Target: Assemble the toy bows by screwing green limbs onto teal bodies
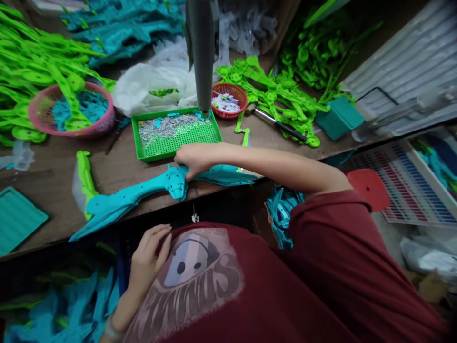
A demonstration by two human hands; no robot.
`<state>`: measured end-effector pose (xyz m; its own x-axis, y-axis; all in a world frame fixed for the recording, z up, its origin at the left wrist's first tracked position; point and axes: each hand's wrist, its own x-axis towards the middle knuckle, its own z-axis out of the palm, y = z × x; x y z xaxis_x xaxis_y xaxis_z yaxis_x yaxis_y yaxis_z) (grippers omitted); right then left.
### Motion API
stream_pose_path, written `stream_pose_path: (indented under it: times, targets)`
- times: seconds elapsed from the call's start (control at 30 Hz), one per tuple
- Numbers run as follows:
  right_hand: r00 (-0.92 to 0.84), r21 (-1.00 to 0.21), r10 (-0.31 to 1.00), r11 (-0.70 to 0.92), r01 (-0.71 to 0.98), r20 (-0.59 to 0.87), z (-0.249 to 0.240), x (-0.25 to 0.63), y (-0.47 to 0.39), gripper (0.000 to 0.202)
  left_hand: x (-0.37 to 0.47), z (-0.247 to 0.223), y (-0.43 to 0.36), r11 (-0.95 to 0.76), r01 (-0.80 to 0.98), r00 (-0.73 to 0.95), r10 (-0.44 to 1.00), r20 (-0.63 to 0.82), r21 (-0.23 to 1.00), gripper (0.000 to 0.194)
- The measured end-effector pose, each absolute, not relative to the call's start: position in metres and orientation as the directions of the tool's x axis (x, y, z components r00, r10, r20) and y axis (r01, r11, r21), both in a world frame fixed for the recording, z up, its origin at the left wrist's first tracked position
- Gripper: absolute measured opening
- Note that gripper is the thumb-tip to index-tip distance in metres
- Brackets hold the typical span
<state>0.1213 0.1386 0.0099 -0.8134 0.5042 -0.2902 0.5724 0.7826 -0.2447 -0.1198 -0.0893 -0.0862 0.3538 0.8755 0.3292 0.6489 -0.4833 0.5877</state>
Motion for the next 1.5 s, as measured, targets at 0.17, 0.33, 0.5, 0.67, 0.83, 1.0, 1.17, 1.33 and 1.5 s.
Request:
stream_pose_path:
  times: [0.17, 0.33, 0.5, 0.67, 0.83, 1.0, 1.17, 1.33, 1.5]
  targets:
    - [-0.801, -0.264, 0.488, 0.769, 0.582, -0.346, 0.016, 0.125, 0.138, 0.045, -0.115, -0.077, -0.082, -0.528, 0.659, 0.367, 0.848, 0.383, 0.536, 0.031]
    - [-0.743, -0.27, 0.611, 0.692, 0.669, -0.273, 0.048, 0.152, 0.128, 0.034, -0.096, -0.059, -0.046, -0.609, 0.734, 0.408, 0.749, 0.523, 0.3, 0.049]
    - [-0.648, -0.408, 0.67, 0.511, 0.757, -0.362, 0.063, 0.201, 0.09, 0.019, -0.082, -0.065, 0.002, -0.709, 0.691, 0.562, 0.65, 0.511, 0.141, 0.051]
    - [-0.347, -0.642, 0.937, 0.243, 0.727, -0.037, 0.045, 0.246, 0.079, 0.02, -0.082, -0.076, 0.015, -0.768, 0.622, 0.596, 0.59, 0.544, 0.152, 0.036]
    - [-0.036, -0.772, 0.898, 0.397, 0.496, 0.439, 0.026, 0.228, 0.152, 0.045, -0.072, -0.075, 0.021, -0.796, 0.604, 0.658, 0.521, 0.543, 0.031, 0.038]
    - [-0.484, -0.936, 0.841, 0.333, 0.112, 0.241, 0.033, 0.175, 0.218, 0.041, -0.063, -0.079, 0.025, -0.753, 0.655, 0.608, 0.576, 0.546, 0.065, 0.032]
    - [-0.407, -0.954, 0.865, 0.293, -0.067, 0.294, 0.009, 0.122, 0.231, 0.047, -0.056, -0.077, 0.025, -0.728, 0.679, 0.556, 0.594, 0.581, 0.096, 0.036]
    - [-0.019, -0.915, 0.915, 0.403, -0.009, 0.403, -0.028, 0.108, 0.231, 0.046, -0.054, -0.072, 0.025, -0.729, 0.674, 0.513, 0.579, 0.634, 0.121, 0.035]
    - [0.043, -0.917, 0.916, 0.396, 0.048, 0.398, -0.046, 0.113, 0.237, 0.05, -0.054, -0.073, 0.023, -0.73, 0.667, 0.516, 0.599, 0.612, 0.152, 0.034]
